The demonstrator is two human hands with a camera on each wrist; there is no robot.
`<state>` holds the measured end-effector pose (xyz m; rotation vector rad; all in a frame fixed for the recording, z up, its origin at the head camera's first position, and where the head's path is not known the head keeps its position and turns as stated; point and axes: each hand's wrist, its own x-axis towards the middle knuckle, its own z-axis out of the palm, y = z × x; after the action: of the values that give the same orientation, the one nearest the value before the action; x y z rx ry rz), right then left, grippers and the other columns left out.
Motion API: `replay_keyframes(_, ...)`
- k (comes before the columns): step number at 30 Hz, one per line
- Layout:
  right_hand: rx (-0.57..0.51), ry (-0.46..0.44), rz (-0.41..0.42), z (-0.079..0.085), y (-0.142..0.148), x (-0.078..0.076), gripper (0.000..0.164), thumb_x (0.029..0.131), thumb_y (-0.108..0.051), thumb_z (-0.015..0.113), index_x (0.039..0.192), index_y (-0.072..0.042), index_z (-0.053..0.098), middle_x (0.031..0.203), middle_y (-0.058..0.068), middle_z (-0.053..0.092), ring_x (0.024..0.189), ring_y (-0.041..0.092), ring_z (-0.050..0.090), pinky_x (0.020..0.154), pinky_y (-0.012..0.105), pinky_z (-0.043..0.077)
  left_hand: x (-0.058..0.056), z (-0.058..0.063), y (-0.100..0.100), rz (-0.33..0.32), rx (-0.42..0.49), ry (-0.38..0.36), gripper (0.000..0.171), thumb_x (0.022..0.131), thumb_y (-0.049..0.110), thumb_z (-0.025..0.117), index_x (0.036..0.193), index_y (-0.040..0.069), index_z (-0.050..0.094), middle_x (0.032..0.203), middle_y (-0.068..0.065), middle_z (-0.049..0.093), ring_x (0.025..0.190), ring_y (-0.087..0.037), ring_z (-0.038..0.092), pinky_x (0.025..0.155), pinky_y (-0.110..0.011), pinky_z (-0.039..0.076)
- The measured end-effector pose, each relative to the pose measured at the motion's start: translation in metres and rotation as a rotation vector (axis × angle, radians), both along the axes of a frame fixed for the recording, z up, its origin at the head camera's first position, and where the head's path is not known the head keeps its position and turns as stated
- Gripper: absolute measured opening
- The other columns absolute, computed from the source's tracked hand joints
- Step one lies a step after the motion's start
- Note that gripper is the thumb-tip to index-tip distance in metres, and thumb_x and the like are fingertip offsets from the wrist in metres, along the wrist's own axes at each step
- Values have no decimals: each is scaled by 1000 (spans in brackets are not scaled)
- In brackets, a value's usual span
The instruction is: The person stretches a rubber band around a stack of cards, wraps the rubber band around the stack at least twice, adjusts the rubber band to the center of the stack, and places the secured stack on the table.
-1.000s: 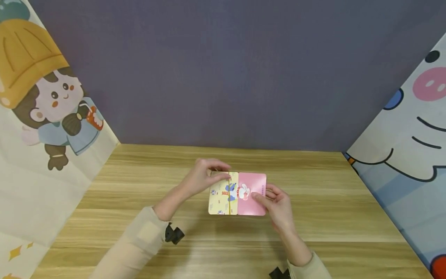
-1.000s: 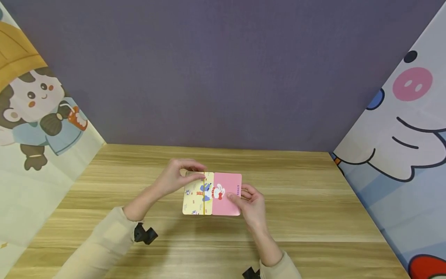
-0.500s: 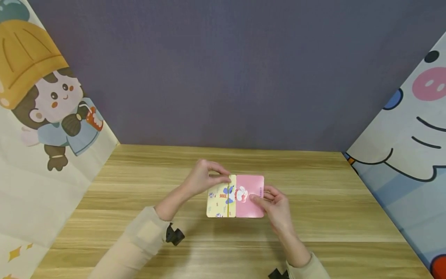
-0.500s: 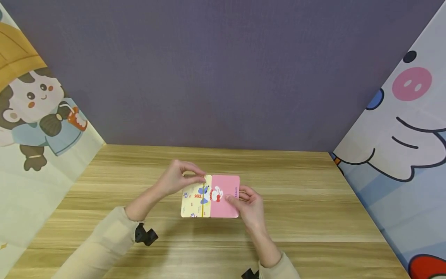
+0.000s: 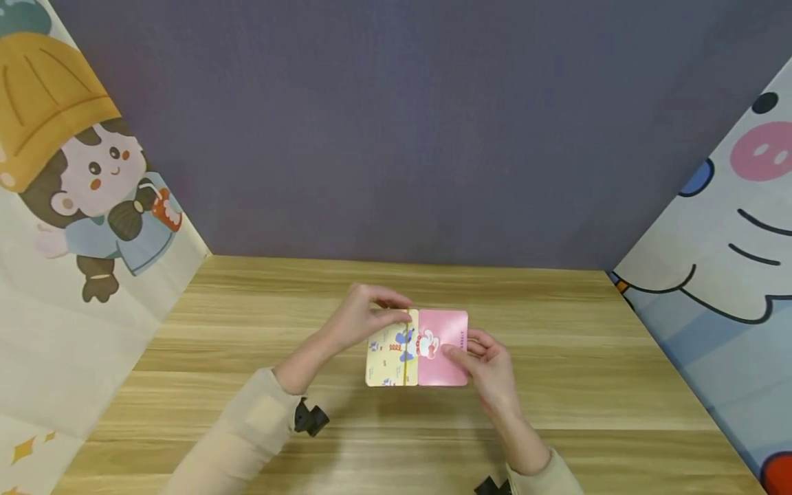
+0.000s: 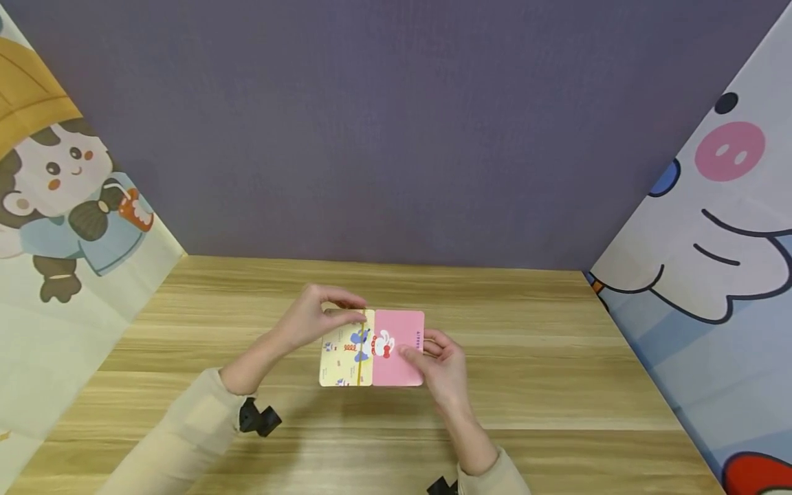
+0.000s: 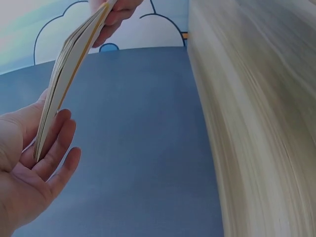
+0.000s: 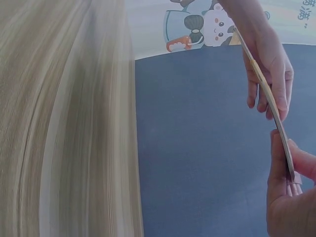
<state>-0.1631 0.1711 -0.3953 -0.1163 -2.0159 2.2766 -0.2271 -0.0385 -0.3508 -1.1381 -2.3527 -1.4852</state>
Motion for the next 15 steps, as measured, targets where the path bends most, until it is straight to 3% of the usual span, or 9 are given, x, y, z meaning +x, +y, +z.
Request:
replay_keyframes(3, -9, -15, -9, 2, 0, 1, 30, 72, 11, 64, 100, 12, 53, 76, 6, 67, 64, 19, 64, 56, 31, 54, -1, 1, -3, 10, 4, 13, 16, 73, 8, 71, 87, 1, 68, 82, -5, 67, 70, -6, 60, 66, -21, 52)
replay_keyframes(7, -15, 68, 12, -5, 3, 0, 29, 71, 6, 68, 97, 10, 56, 79, 11, 67, 65, 21, 64, 55, 33, 54, -1, 0, -4, -2, 4, 1, 14, 73, 9, 71, 85, 2, 68, 81, -5, 67, 70, -6, 61, 66, -21, 52)
replay_keyframes(9, -56, 165, 80, -31, 12, -11, 27, 72, 4, 68, 98, 6, 59, 83, 14, 66, 67, 23, 65, 55, 32, 54, -1, -1, -3, -6, 8, -20, 13, 73, 8, 71, 85, 2, 69, 81, -6, 67, 70, -7, 62, 66, -21, 52)
replay_keyframes(14, -91, 227, 141, -55, 19, -21, 28, 72, 2, 70, 99, 3, 60, 86, 18, 66, 70, 28, 65, 56, 35, 54, 0, -3, -1, -7, 22, -76, 12, 72, 5, 71, 83, 1, 69, 82, -7, 67, 73, -10, 62, 69, -22, 52)
replay_keyframes(15, -54, 189, 111, -45, 15, -16, 30, 71, 2, 70, 99, 4, 60, 85, 19, 65, 70, 30, 64, 56, 38, 54, 0, -4, 0, -14, 18, -87, 12, 72, 5, 71, 83, 1, 69, 82, -8, 67, 74, -10, 62, 70, -23, 52)
